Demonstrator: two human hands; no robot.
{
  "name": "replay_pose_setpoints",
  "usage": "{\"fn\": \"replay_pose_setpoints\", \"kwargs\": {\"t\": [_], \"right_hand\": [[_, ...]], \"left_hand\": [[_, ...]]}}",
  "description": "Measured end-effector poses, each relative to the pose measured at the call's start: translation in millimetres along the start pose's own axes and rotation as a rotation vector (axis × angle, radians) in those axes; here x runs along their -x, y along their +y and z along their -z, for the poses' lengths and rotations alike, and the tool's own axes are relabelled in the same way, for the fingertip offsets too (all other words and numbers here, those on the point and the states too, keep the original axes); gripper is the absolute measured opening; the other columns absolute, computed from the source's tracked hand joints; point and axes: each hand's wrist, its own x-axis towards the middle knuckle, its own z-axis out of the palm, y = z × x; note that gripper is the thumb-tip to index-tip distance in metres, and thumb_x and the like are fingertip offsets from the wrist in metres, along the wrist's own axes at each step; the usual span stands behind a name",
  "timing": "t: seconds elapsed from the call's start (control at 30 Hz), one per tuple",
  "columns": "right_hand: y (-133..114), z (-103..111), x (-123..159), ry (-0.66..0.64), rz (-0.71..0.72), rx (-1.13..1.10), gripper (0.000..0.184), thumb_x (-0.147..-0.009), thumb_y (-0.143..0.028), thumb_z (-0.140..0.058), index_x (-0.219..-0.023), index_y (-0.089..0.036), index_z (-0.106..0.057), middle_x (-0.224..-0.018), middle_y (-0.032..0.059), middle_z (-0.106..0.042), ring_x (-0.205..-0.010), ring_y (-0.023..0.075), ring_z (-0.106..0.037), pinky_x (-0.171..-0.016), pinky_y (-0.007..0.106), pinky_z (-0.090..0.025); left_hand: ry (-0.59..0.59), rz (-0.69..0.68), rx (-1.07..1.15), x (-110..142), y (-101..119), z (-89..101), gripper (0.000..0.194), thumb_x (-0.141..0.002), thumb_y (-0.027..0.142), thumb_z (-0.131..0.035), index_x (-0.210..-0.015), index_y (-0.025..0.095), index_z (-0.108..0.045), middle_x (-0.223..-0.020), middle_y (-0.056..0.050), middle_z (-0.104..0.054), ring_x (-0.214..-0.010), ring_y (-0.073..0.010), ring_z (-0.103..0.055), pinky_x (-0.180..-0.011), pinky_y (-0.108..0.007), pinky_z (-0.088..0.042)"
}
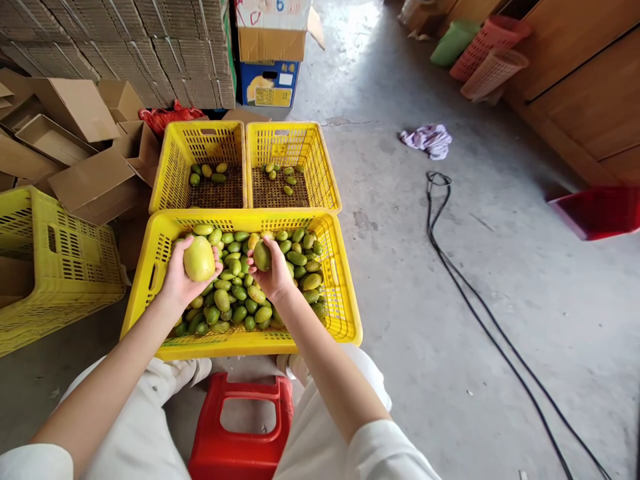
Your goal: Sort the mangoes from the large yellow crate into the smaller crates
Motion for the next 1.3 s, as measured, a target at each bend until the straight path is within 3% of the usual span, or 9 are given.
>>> {"fn": "replay_pose_setpoints", "kwargs": {"t": [0.13, 0.27, 0.43, 0.5, 0.67, 0.83, 1.0, 1.1, 1.3], "right_hand": [[1.1, 1.8, -2.1, 0.032, 0.004, -0.023, 0.015, -0.105, -0.036, -0.075, -0.096, -0.026, -0.068, -0.082, 0.0015, -0.072, -0.070, 0.0159, -0.067, -0.047, 0.020, -0.045], [2.1, -0.2, -2.2, 0.067, -0.008, -0.049, 0.009, -0.105, -0.035, -0.073, -0.100, -0.028, -0.071, -0.082, 0.0012, -0.072, -0.073, 0.0176, -0.068, -0.047, 0.019, -0.045], [0.9, -1.4, 0.6, 0.038, -0.049, -0.090, 0.008, -0.104, -0.035, -0.069, -0.103, -0.027, -0.073, -0.080, -0.0002, -0.071, -0.070, 0.0161, -0.068, -0.049, 0.018, -0.051], [0.2, -1.4, 1.5, 0.008, -0.047, -0.068, 0.010, -0.102, -0.035, -0.072, -0.102, -0.026, -0.073, -0.078, -0.0004, -0.070, -0.069, 0.0153, -0.067, -0.051, 0.017, -0.053], [-1.1, -5.2, 4.4, 0.026, -0.036, -0.045, 0.016, -0.109, -0.036, -0.066, -0.099, -0.024, -0.073, -0.076, 0.0004, -0.071, -0.066, 0.0142, -0.065, -0.052, 0.016, -0.052], [-0.9, -11.0, 7.6, 0.089, -0.017, -0.039, 0.026, -0.115, -0.033, -0.057, -0.099, -0.024, -0.075, -0.072, 0.0004, -0.072, -0.066, 0.0155, -0.065, -0.054, 0.018, -0.053], [0.5, -9.8, 4.6, 0.105, -0.015, -0.026, 0.020, -0.114, -0.033, -0.061, -0.099, -0.024, -0.071, -0.079, 0.0013, -0.076, -0.062, 0.0147, -0.061, -0.054, 0.020, -0.052], [1.3, -8.9, 2.4, 0.126, -0.024, -0.015, 0.017, -0.114, -0.035, -0.062, -0.103, -0.026, -0.070, -0.082, 0.0006, -0.075, -0.063, 0.0161, -0.061, -0.054, 0.022, -0.054], [0.1, -10.1, 3.0, 0.154, -0.079, -0.079, 0.032, -0.120, -0.043, -0.050, -0.103, -0.025, -0.070, -0.077, 0.0018, -0.070, -0.068, 0.0179, -0.064, -0.054, 0.021, -0.054]], "left_hand": [[-0.054, 0.019, 0.013, -0.3, 2.6, 1.3, 0.033, -0.090, 0.047, -0.089, -0.093, 0.020, -0.071, -0.083, -0.003, -0.069, -0.070, -0.0146, -0.067, -0.060, -0.022, -0.058], [-0.013, 0.009, 0.012, 2.4, 3.9, -3.3, 0.025, -0.096, 0.043, -0.083, -0.101, 0.019, -0.076, -0.087, -0.003, -0.074, -0.065, -0.0129, -0.066, -0.058, -0.022, -0.060], [0.065, 0.104, 0.049, 15.7, 9.9, -19.1, 0.037, -0.116, 0.042, -0.054, -0.108, 0.014, -0.078, -0.079, -0.005, -0.072, -0.063, -0.0143, -0.070, -0.057, -0.021, -0.062], [0.081, 0.120, 0.052, 19.4, 12.0, -22.9, 0.040, -0.119, 0.041, -0.050, -0.106, 0.014, -0.076, -0.079, -0.006, -0.074, -0.063, -0.0152, -0.072, -0.056, -0.022, -0.062], [0.120, 0.158, 0.060, 20.3, 13.0, -24.5, 0.045, -0.122, 0.045, -0.048, -0.098, 0.017, -0.073, -0.079, -0.009, -0.075, -0.060, -0.0147, -0.071, -0.055, -0.020, -0.061], [0.100, 0.158, 0.026, 18.0, 11.1, -23.7, 0.040, -0.121, 0.040, -0.048, -0.104, 0.016, -0.075, -0.087, -0.009, -0.080, -0.063, -0.0162, -0.073, -0.055, -0.022, -0.060], [0.119, 0.123, 0.006, 13.7, 5.9, -20.2, 0.026, -0.116, 0.036, -0.061, -0.109, 0.017, -0.077, -0.091, -0.005, -0.083, -0.066, -0.0143, -0.072, -0.065, -0.024, -0.064], [0.108, 0.138, -0.012, 13.0, 4.8, -19.6, 0.029, -0.116, 0.040, -0.061, -0.110, 0.017, -0.078, -0.089, -0.006, -0.082, -0.065, -0.0148, -0.070, -0.068, -0.025, -0.065], [0.144, 0.171, -0.077, 12.2, 6.4, -17.9, 0.037, -0.117, 0.048, -0.057, -0.110, 0.019, -0.078, -0.082, -0.003, -0.077, -0.060, -0.0165, -0.069, -0.080, -0.035, -0.072]]}}
